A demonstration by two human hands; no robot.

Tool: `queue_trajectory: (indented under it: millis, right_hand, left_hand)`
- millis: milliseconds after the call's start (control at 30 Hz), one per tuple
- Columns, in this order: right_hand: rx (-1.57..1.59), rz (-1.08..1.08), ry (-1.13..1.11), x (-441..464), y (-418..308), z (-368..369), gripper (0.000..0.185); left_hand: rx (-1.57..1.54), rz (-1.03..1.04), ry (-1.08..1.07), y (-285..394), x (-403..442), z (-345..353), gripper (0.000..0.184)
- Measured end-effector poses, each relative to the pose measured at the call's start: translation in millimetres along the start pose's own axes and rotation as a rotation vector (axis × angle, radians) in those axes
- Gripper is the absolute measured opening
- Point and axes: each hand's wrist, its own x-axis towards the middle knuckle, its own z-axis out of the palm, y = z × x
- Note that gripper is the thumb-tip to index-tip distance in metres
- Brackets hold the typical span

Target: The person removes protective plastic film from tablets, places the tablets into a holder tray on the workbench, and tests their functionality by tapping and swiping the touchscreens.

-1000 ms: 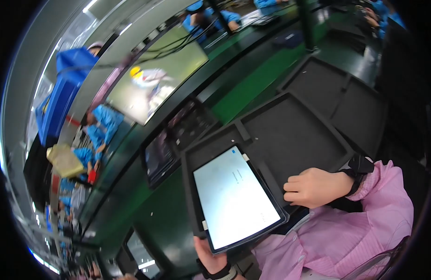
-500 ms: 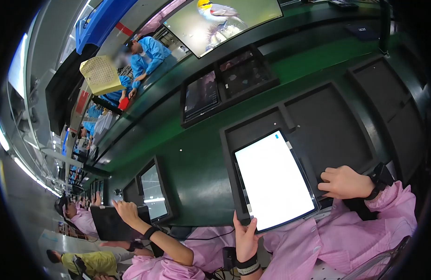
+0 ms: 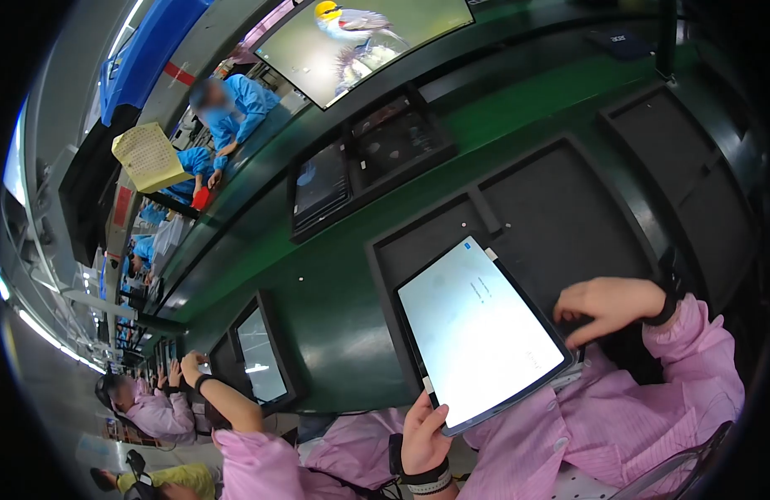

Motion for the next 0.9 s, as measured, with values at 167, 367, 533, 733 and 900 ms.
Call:
queue_trajectory:
  millis: [167,367,533,733,900]
  right_hand:
    - [0.718,0.210,0.284,17,12,3,0.049]
    - [0.974,0.332,0.411,45,-19,-12,0.053]
    - [1.001,0.077,0.643,48,-43,-43,0.035]
    - [0.877,-0.127,0.874,65,-52,-78,0.030]
    - [0.474,-0.248,1.104,88,-21,-84,0.031]
  left_hand:
    - [0.166,0.089,-0.092,-9,5,14,0.056]
    - [0.382,0.121,-0.295,-11,21,30,0.062]
    - [0.532,0.313,-0.417,7,39,54,0.062]
    - [1.279,0.596,-0.532,85,65,77,0.049]
    - [0.771,0.890,-0.343,143,94,91,0.037]
